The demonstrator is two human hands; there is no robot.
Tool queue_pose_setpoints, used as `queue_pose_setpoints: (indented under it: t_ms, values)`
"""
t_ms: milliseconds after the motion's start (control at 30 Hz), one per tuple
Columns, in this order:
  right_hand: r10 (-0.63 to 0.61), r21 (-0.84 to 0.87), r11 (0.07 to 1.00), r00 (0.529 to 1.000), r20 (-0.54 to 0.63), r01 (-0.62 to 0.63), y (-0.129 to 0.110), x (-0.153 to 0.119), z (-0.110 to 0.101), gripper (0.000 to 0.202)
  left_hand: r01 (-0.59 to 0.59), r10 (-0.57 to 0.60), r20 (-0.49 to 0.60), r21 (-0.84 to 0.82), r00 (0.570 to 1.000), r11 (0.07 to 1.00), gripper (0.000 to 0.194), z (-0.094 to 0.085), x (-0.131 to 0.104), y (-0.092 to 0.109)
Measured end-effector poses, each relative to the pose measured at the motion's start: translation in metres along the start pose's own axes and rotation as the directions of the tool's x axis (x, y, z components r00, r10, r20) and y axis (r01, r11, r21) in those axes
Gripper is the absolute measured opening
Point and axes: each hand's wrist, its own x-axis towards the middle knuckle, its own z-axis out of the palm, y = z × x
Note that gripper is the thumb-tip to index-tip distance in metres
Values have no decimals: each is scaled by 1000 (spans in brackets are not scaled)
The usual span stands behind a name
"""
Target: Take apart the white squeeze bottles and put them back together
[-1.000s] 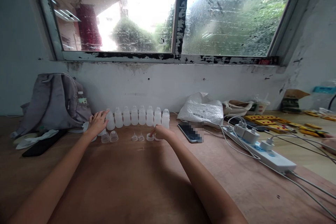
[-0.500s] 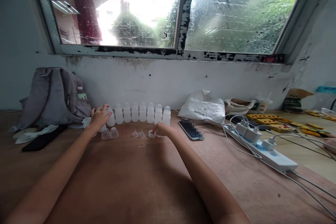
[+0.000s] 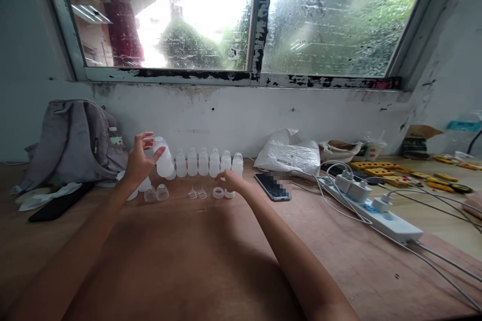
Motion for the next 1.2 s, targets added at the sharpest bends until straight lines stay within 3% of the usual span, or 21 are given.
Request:
queue_pose_setpoints:
  t_ms: [67,167,300,467,567,633,800,867,967,1200]
  values:
    - [-52,86,994,994,-96,60,-15,-3,-8,28,11,4,141,-103,990,995,45,2,-5,15]
    - [-157,272,940,969,-192,206,-45,-13,-17,37,73,7,387,-191,922,979,44,13,-19,29]
    - [-218,320,910,960,-174,264,-74,-26,-20,39,172,24,575,-284,818,943,43,34,-37,34]
    - [-145,223,959,977,-154,177,-77,-25,-17,32,274,22,633,-366,774,889,54,55,-52,27]
    - [-133,207,963,973,-188,171,-72,-22,-17,30,342,-36,717,-287,697,895,68,66,-62,20]
    - [-125,214,962,970,-206,169,-70,-22,-18,30,350,-64,759,-222,648,910,58,71,-67,16]
    - [-91,350,928,989,-119,127,-64,-22,-18,39,348,-61,762,-221,645,911,42,72,-69,19]
    - [-104,404,906,992,-68,123,-61,-22,-19,41,385,-63,782,-234,621,893,40,67,-67,23]
    - [-123,489,862,991,-44,129,-59,-21,-23,43,534,-87,841,-255,533,806,35,59,-63,30]
    - [-231,680,702,971,-63,211,-66,-25,-31,40,849,-39,951,-254,306,464,25,40,-53,39]
